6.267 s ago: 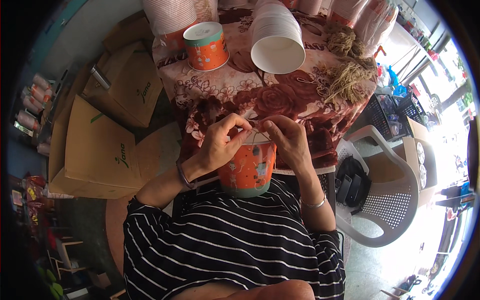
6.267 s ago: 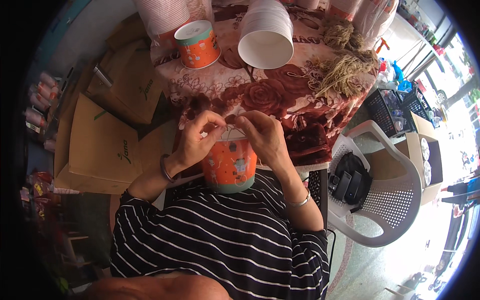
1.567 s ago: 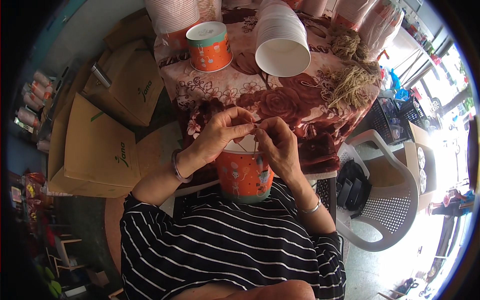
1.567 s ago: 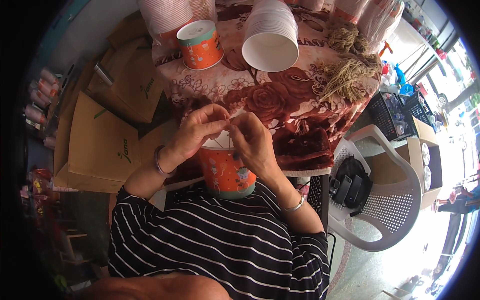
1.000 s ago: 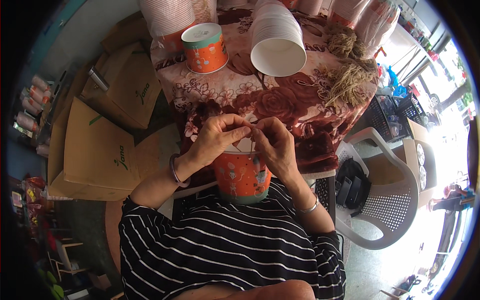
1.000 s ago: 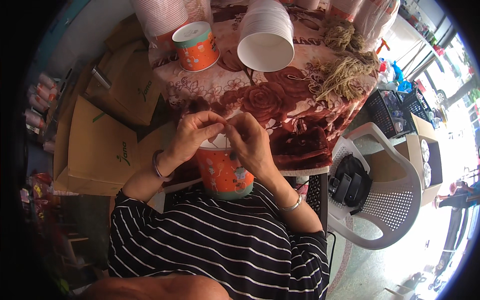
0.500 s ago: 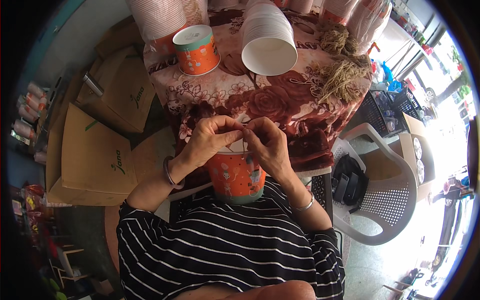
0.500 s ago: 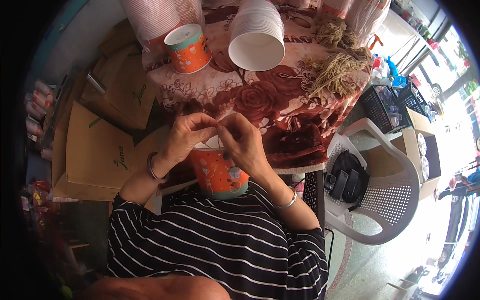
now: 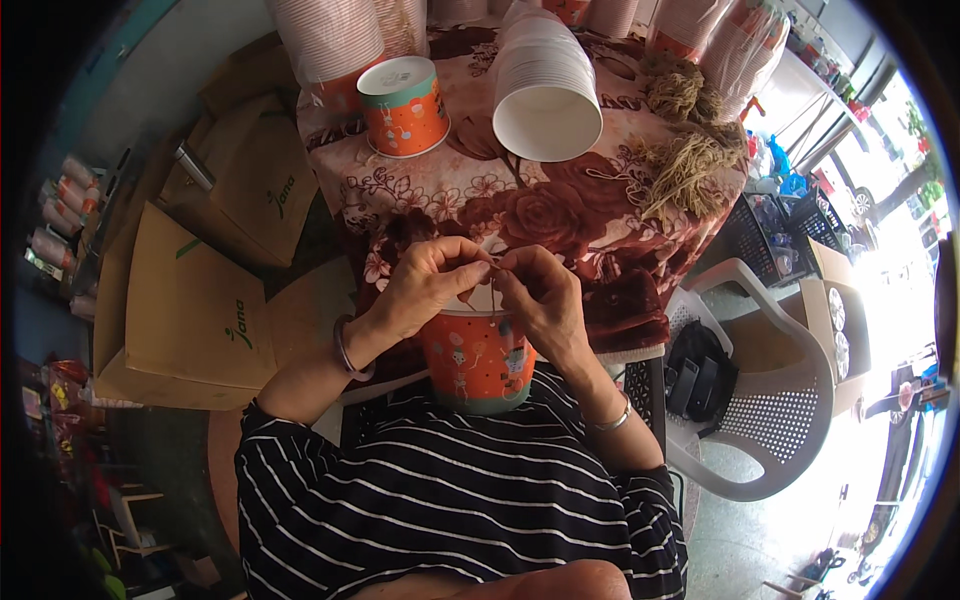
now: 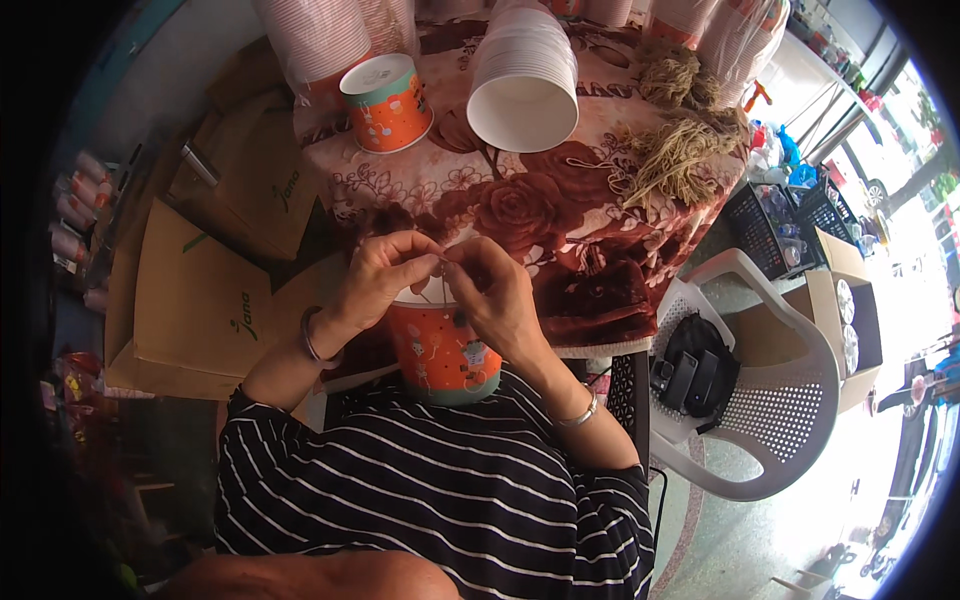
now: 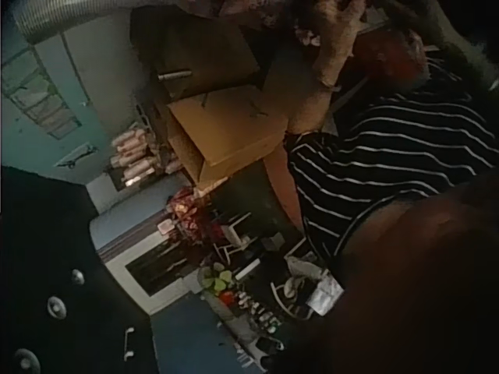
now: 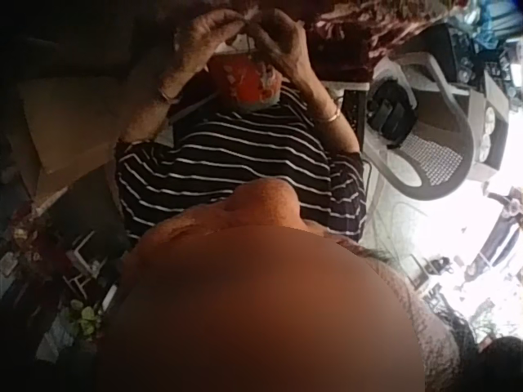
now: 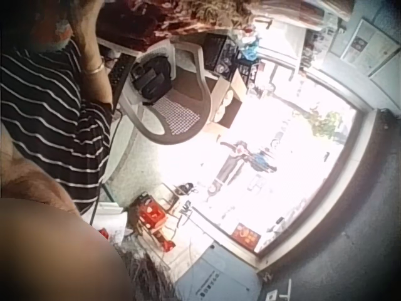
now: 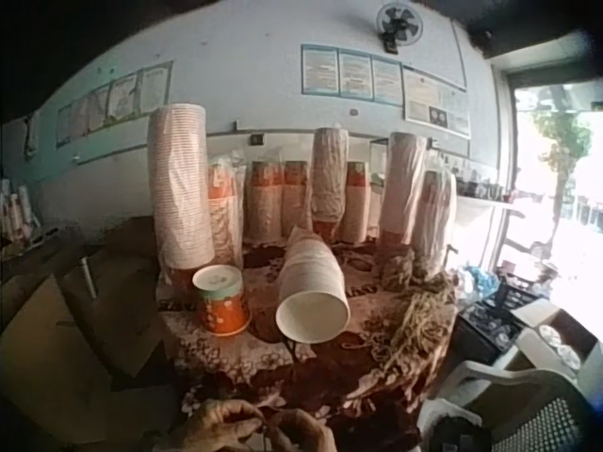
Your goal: Attach twine handles to paper Halloween buckets by threading and knotting.
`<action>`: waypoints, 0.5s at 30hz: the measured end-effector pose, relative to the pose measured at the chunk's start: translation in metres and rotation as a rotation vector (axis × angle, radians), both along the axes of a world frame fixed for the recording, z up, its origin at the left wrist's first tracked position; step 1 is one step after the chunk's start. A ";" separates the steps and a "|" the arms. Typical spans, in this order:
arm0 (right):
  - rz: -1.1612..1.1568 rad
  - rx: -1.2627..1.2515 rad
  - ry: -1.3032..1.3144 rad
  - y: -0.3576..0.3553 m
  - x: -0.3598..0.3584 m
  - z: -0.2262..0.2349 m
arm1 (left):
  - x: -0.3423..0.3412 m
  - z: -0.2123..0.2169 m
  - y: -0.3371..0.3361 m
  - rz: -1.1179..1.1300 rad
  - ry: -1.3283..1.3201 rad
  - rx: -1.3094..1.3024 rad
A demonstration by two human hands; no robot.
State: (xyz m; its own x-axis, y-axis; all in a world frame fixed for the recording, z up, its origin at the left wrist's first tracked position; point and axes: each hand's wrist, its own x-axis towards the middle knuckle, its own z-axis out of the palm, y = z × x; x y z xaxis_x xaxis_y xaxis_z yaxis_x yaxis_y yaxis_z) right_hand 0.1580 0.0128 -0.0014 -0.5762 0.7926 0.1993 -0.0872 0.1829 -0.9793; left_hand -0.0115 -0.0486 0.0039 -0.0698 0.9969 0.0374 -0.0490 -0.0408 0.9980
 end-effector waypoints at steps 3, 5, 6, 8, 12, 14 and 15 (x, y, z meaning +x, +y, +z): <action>0.014 -0.056 0.012 0.000 0.001 0.001 | 0.000 0.002 0.000 -0.015 -0.030 0.001; 0.009 -0.032 -0.007 0.000 0.001 -0.002 | -0.003 0.002 -0.001 -0.070 -0.097 -0.026; 0.003 -0.008 -0.026 0.002 0.001 -0.004 | -0.004 0.002 0.000 -0.069 -0.093 -0.020; 0.028 -0.028 0.010 0.003 0.001 -0.006 | -0.006 0.004 0.001 -0.160 -0.237 -0.173; 0.092 -0.085 0.026 0.006 0.002 -0.002 | -0.013 -0.004 0.007 -0.219 -0.499 -0.352; 0.097 -0.099 0.025 0.006 0.001 -0.004 | -0.015 -0.007 0.009 -0.224 -0.543 -0.356; 0.081 -0.091 0.043 0.007 0.001 -0.007 | -0.015 -0.007 0.011 -0.232 -0.590 -0.359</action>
